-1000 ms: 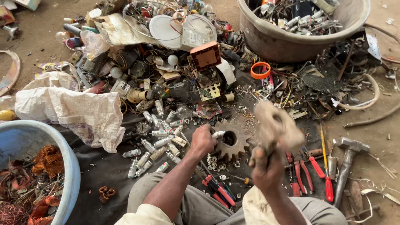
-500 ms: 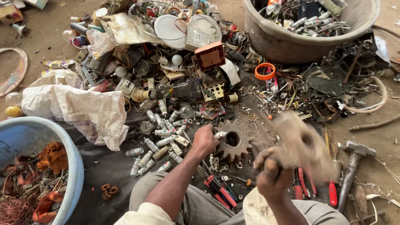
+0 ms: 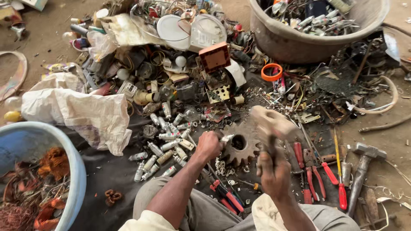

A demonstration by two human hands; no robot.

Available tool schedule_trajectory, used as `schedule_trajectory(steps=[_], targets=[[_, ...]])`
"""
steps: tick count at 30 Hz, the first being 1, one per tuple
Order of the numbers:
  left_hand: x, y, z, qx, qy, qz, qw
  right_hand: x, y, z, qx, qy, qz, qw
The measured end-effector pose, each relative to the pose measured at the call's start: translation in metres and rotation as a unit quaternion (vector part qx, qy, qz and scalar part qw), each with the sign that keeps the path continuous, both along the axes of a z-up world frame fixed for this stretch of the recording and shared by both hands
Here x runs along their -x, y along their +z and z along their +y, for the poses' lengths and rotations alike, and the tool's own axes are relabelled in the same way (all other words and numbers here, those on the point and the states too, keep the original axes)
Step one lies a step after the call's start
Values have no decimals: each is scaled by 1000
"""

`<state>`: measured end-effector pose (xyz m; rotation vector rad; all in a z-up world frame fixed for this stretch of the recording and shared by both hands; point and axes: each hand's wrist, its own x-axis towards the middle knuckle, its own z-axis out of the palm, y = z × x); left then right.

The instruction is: The person uses a hammer and a metal pin to drive out a component from a gear-like metal part, then manually separates small plastic or metal pieces.

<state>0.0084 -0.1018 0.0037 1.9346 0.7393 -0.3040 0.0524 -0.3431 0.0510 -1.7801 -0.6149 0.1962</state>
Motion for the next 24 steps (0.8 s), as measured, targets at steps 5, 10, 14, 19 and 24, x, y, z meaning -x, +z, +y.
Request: schedule_trajectory(steps=[5,10,14,19,24], targets=[[-4,-15,1,-21,-18,-4,1000,1,-19,22,369,19,-35,928],[-6,-21,9,-120,-33,-104,987,3,2,27,383,-17,56,922],[-2,-1,5,-95,-26,-32,995,-6,-9,-2,117,-25,-77,990],[-6,-3,6,-57,-22,25,998,-3,-96,-12,102,1,-149,984],[-8,-6,6,-58,0,-37,998,-32,-76,-1,199,-56,218,954]])
